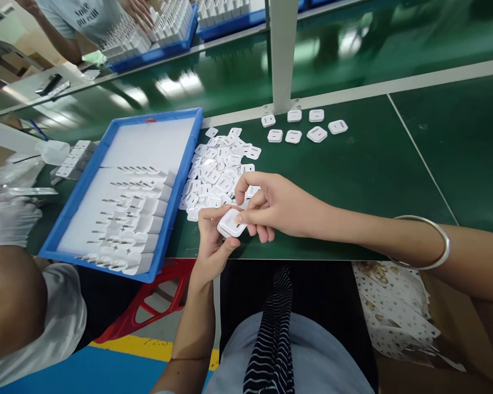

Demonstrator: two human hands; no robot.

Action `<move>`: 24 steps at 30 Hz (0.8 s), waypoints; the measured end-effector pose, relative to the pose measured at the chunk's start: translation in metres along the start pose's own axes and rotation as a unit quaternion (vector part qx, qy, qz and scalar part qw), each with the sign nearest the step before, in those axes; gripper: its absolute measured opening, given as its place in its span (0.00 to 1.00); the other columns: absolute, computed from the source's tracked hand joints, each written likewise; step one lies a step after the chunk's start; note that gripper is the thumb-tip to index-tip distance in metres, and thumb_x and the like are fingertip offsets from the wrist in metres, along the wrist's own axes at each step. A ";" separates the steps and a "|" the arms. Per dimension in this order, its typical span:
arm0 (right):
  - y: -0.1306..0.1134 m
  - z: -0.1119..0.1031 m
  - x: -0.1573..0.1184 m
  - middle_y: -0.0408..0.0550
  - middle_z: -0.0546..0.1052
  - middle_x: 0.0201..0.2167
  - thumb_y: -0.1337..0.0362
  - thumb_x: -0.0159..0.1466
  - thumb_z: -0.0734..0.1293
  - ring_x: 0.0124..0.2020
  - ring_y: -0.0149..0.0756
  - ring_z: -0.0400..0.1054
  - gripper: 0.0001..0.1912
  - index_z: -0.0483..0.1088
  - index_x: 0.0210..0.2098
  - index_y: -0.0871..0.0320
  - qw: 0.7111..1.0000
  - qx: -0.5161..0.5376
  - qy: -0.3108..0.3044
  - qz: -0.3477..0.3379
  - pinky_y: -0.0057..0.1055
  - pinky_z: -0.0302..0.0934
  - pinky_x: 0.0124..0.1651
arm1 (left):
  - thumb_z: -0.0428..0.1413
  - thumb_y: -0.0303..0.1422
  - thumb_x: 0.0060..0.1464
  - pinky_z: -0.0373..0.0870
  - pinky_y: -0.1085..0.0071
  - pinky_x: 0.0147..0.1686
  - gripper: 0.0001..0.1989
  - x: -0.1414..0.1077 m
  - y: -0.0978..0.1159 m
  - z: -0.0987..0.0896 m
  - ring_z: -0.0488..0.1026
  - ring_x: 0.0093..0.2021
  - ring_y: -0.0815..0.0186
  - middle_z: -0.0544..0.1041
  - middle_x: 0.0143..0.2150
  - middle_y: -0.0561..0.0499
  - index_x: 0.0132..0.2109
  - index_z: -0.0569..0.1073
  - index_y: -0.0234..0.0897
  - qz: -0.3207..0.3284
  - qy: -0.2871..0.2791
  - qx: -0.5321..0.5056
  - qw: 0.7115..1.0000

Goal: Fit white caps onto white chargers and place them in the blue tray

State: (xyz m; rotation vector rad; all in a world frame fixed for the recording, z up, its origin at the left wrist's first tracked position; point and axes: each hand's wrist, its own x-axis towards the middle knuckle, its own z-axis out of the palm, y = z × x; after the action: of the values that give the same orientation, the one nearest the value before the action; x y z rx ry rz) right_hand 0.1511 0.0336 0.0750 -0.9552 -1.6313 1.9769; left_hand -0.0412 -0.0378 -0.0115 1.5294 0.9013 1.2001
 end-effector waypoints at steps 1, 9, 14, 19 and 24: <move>0.000 0.000 0.000 0.38 0.75 0.18 0.68 0.61 0.72 0.14 0.26 0.66 0.13 0.62 0.36 0.56 1.000 -0.009 0.004 -0.008 0.22 0.62 0.18 | 0.59 0.41 0.60 0.66 0.67 0.45 0.23 0.000 0.000 0.000 0.67 0.49 0.63 0.67 0.53 0.47 0.58 0.59 0.46 0.002 0.000 0.000 1.000; 0.011 0.005 -0.004 0.36 0.73 0.18 0.68 0.63 0.68 0.16 0.27 0.67 0.09 0.61 0.35 0.55 0.994 -0.087 0.033 -0.053 0.23 0.62 0.21 | 0.61 0.34 0.58 0.68 0.68 0.43 0.23 0.003 0.004 0.002 0.69 0.49 0.64 0.68 0.52 0.47 0.56 0.59 0.45 0.024 0.011 0.035 0.999; 0.014 0.007 -0.004 0.37 0.74 0.19 0.67 0.63 0.68 0.16 0.27 0.66 0.08 0.61 0.35 0.54 0.993 -0.097 0.032 -0.056 0.24 0.62 0.22 | 0.61 0.33 0.56 0.67 0.66 0.43 0.22 0.006 0.006 0.002 0.69 0.47 0.64 0.69 0.49 0.48 0.53 0.59 0.44 0.041 0.009 0.042 0.998; 0.009 0.009 -0.005 0.37 0.74 0.20 0.67 0.63 0.68 0.16 0.27 0.65 0.10 0.60 0.34 0.54 0.995 -0.088 0.028 -0.031 0.25 0.60 0.23 | 0.61 0.32 0.55 0.68 0.66 0.43 0.22 0.007 0.006 0.002 0.69 0.46 0.63 0.69 0.48 0.48 0.53 0.60 0.44 0.044 0.007 0.038 0.998; 0.022 0.009 0.001 0.30 0.61 0.11 0.57 0.61 0.73 0.14 0.24 0.53 0.16 0.61 0.31 0.54 0.989 -0.127 0.064 -0.049 0.24 0.47 0.20 | 0.62 0.34 0.53 0.67 0.68 0.39 0.22 0.012 0.007 0.001 0.69 0.40 0.65 0.71 0.41 0.50 0.51 0.62 0.42 0.080 0.023 -0.006 0.997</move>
State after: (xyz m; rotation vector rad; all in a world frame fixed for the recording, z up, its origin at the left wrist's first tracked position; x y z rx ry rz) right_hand 0.1467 0.0228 0.0543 -1.0465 -1.8494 1.6352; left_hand -0.0379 -0.0289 -0.0018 1.5937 0.8117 1.3567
